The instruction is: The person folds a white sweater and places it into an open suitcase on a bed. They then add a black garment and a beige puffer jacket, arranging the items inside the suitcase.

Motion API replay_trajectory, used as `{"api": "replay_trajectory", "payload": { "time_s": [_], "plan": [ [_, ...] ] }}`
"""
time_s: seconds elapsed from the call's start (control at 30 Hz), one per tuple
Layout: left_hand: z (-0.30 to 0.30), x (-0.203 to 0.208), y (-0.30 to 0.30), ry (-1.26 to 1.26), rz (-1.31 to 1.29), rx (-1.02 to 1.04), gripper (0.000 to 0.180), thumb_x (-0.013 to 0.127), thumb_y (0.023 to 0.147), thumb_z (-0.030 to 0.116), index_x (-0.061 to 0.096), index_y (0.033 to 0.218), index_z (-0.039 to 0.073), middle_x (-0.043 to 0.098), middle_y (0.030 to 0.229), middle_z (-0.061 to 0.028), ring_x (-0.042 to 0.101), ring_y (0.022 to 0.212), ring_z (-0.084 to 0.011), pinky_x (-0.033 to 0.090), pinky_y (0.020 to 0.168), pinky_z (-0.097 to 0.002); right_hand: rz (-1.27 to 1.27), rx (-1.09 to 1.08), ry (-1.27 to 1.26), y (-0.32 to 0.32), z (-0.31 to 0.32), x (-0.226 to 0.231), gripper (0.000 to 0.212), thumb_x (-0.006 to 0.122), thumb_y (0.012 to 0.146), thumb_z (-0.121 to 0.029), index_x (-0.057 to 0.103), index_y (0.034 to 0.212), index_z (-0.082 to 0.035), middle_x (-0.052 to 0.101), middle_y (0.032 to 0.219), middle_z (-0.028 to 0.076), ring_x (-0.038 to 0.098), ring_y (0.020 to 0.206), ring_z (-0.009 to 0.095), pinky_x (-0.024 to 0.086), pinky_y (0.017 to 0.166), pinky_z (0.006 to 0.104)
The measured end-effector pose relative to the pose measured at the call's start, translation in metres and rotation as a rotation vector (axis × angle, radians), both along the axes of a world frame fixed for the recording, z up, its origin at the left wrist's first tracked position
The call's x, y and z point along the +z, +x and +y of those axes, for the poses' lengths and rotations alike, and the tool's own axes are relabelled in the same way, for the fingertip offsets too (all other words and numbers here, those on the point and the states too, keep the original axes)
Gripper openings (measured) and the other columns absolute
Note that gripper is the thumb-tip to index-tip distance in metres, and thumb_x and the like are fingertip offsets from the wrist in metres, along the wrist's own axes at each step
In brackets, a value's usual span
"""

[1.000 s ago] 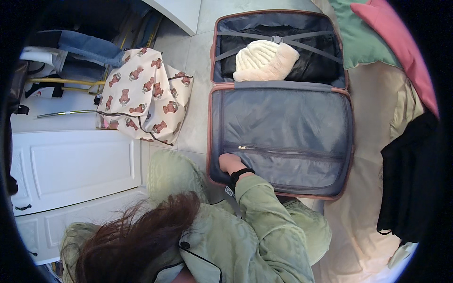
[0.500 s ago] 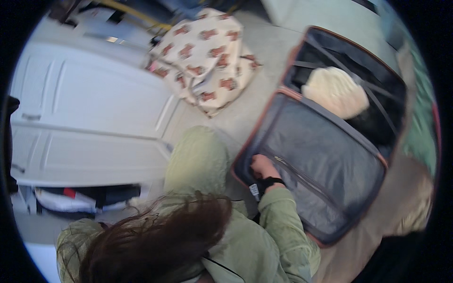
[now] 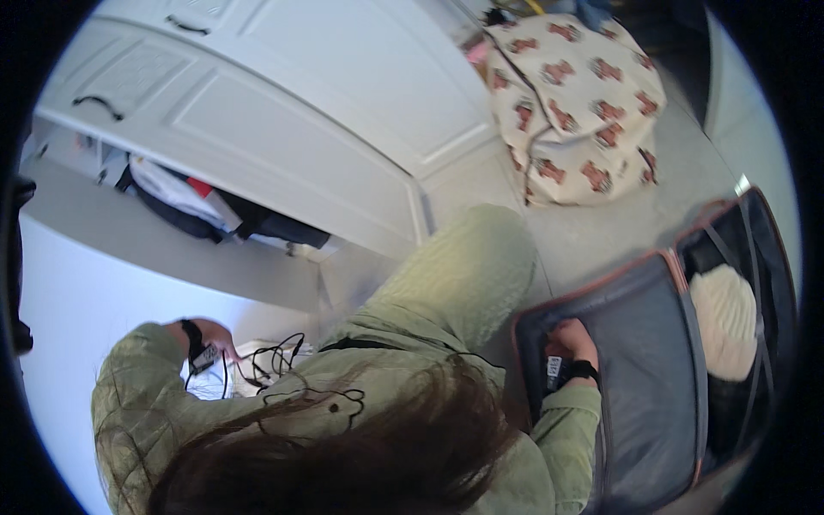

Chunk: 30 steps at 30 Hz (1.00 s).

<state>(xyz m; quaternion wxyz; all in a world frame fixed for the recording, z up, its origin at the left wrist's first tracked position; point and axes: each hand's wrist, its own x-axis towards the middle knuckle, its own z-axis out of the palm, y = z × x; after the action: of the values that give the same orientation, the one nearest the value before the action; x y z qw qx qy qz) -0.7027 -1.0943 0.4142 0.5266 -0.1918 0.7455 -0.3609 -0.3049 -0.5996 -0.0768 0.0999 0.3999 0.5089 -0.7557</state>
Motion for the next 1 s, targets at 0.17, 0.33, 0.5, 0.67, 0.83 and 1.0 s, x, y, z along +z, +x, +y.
{"api": "replay_trajectory", "payload": {
  "time_s": [0.17,0.33,0.5,0.67,0.83,1.0],
  "plan": [
    [0.075,0.073,-0.013,-0.221,-0.093,-0.749,0.048,0.082,0.062,0.054,0.076,0.085,0.012,0.070,0.082,-0.0086,0.063,0.078,-0.0254,0.051,0.073,-0.0434,0.005,0.287,0.436,-0.014,0.023,-0.031,0.027,0.077,0.067,-0.015,0.070,0.090,0.000,0.070,0.089,0.016,0.069,0.083,0.029,0.054,0.071,0.0416],
    [0.171,0.115,-0.020,0.166,0.293,-0.749,0.021,0.076,0.075,0.036,0.076,0.088,0.020,0.060,0.071,0.0038,0.048,0.061,-0.0112,0.036,0.051,-0.0320,-0.264,0.442,0.570,-0.019,0.035,-0.025,0.033,0.077,0.068,-0.022,0.072,0.094,-0.003,0.069,0.102,0.018,0.068,0.094,0.031,0.051,0.082,0.0420],
    [0.275,0.101,-0.003,0.514,0.329,-0.807,0.027,0.072,0.080,0.035,0.074,0.083,0.009,0.063,0.065,0.0021,0.040,0.046,-0.0111,0.030,0.042,-0.0293,-0.343,0.405,0.693,-0.016,0.031,-0.015,0.029,0.068,0.076,-0.026,0.072,0.096,-0.006,0.068,0.106,0.016,0.065,0.102,0.030,0.051,0.086,0.0406],
    [0.360,0.084,0.010,0.451,0.206,-1.084,0.025,0.072,0.081,0.034,0.074,0.080,0.009,0.057,0.062,-0.0006,0.047,0.051,-0.0166,0.035,0.047,-0.0345,-0.382,0.355,0.621,-0.021,0.037,-0.034,0.030,0.067,0.076,-0.026,0.072,0.097,-0.006,0.067,0.108,0.017,0.065,0.104,0.032,0.050,0.089,0.0413],
    [0.413,0.061,0.025,0.551,-0.083,-1.131,0.028,0.071,0.081,0.035,0.073,0.079,0.007,0.047,0.055,0.0018,0.043,0.047,-0.0141,0.035,0.043,-0.0309,-0.400,0.383,0.662,-0.024,0.041,-0.061,0.030,0.064,0.078,-0.028,0.072,0.094,-0.004,0.068,0.106,0.018,0.065,0.104,0.030,0.049,0.090,0.0430],
    [0.454,-0.011,0.083,0.471,-0.433,-1.245,0.030,0.068,0.084,0.034,0.066,0.076,0.006,0.056,0.061,0.0001,0.049,0.051,-0.0119,0.040,0.046,-0.0304,-0.384,0.364,0.725,-0.025,0.046,-0.064,0.029,0.062,0.081,-0.028,0.073,0.091,-0.004,0.068,0.104,0.018,0.065,0.104,0.030,0.049,0.090,0.0431]
  ]
}}
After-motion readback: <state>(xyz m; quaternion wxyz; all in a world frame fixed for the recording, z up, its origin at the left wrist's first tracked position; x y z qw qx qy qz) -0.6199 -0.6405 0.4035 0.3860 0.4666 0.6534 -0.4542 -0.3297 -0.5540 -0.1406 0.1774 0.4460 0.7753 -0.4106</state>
